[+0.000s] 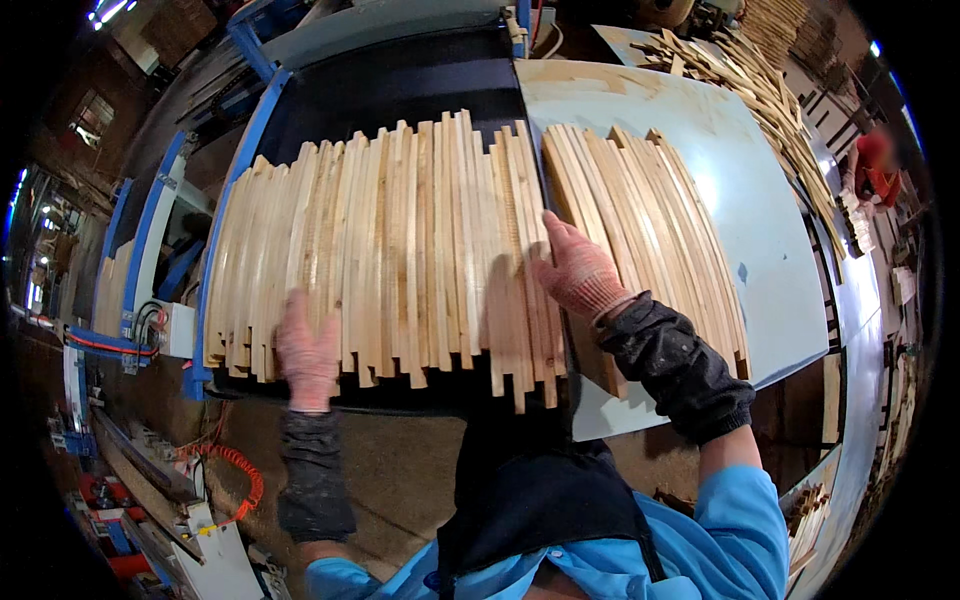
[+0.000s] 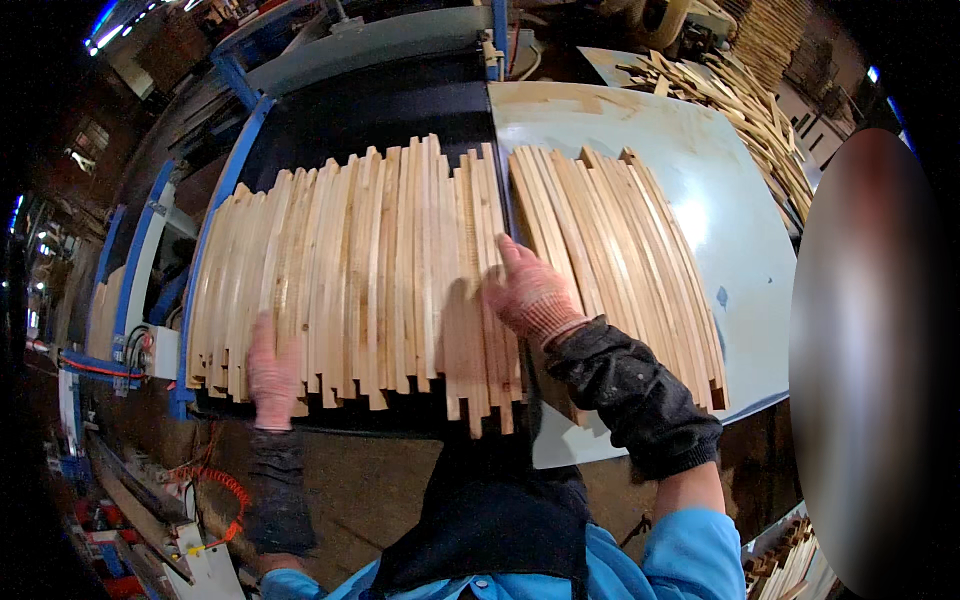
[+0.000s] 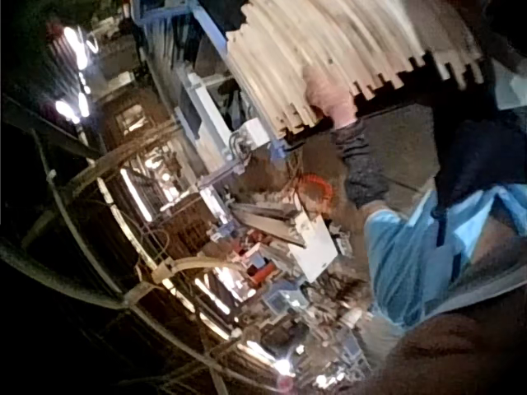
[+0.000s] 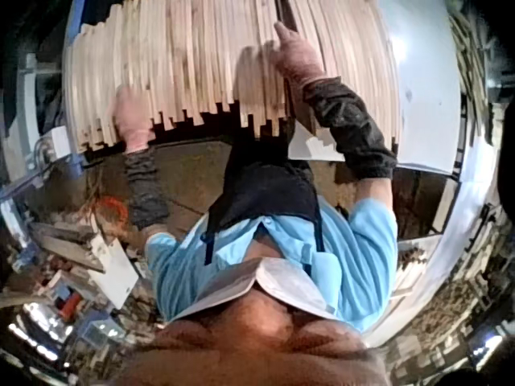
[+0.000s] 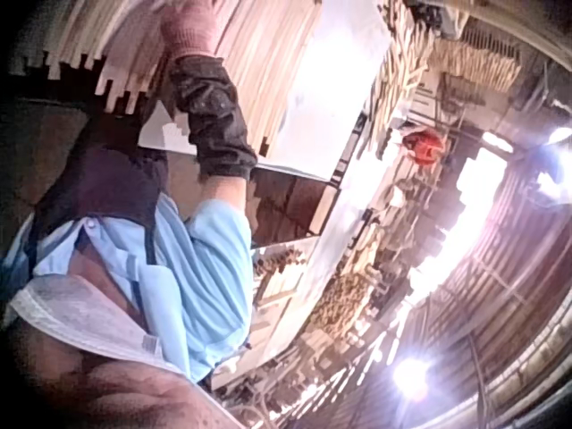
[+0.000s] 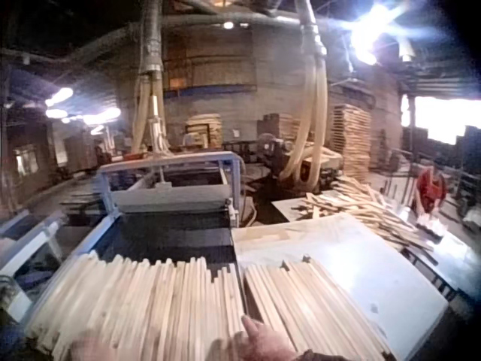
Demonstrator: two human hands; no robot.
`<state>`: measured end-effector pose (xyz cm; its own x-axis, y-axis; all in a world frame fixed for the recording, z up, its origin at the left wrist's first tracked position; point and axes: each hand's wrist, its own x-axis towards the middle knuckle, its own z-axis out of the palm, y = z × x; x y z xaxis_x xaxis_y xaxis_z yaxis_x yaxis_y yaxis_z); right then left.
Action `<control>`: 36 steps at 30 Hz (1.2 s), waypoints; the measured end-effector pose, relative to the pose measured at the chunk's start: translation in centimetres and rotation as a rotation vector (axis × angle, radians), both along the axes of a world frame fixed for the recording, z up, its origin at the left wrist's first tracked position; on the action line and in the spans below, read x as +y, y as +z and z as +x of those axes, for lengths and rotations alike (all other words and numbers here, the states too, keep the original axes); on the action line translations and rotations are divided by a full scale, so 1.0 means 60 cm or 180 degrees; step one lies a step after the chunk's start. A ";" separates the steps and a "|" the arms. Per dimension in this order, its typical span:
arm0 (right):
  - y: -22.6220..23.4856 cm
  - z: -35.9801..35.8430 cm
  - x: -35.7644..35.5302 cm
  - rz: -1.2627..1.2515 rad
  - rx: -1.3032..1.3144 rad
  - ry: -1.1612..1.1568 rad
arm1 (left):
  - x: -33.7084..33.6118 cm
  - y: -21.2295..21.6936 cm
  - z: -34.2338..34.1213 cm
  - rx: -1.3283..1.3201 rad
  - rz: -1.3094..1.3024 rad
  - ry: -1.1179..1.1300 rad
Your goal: The person gathers and stacks light-colored wooden planks on a metal table, then transfers them to a conveyor belt. They repeatedly pick up planks, align them, and place them in neat piles, working alongside another person who also handles the planks.
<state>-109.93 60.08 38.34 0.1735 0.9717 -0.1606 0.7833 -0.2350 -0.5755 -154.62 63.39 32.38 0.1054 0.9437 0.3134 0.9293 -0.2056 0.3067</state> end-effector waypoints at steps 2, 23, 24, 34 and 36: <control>0.006 -0.015 0.005 -0.0738 -0.0228 0.0074 | 0.028 0.000 -0.127 0.0371 0.0089 0.0821; -0.039 -0.053 0.008 -0.0331 0.0609 -0.0321 | 0.104 0.037 -0.576 -0.0592 -0.0256 0.1672; -0.082 -0.033 -0.003 -0.0098 0.0776 -0.0413 | 0.104 0.030 -0.557 -0.0694 0.0125 0.1538; -0.063 -0.053 -0.010 -0.0318 0.0809 -0.0610 | 0.181 0.036 -0.575 0.0224 -0.0285 0.2247; -0.091 -0.067 0.011 0.0025 0.1708 -0.0559 | 0.131 -0.010 -0.769 0.1353 0.1285 0.1430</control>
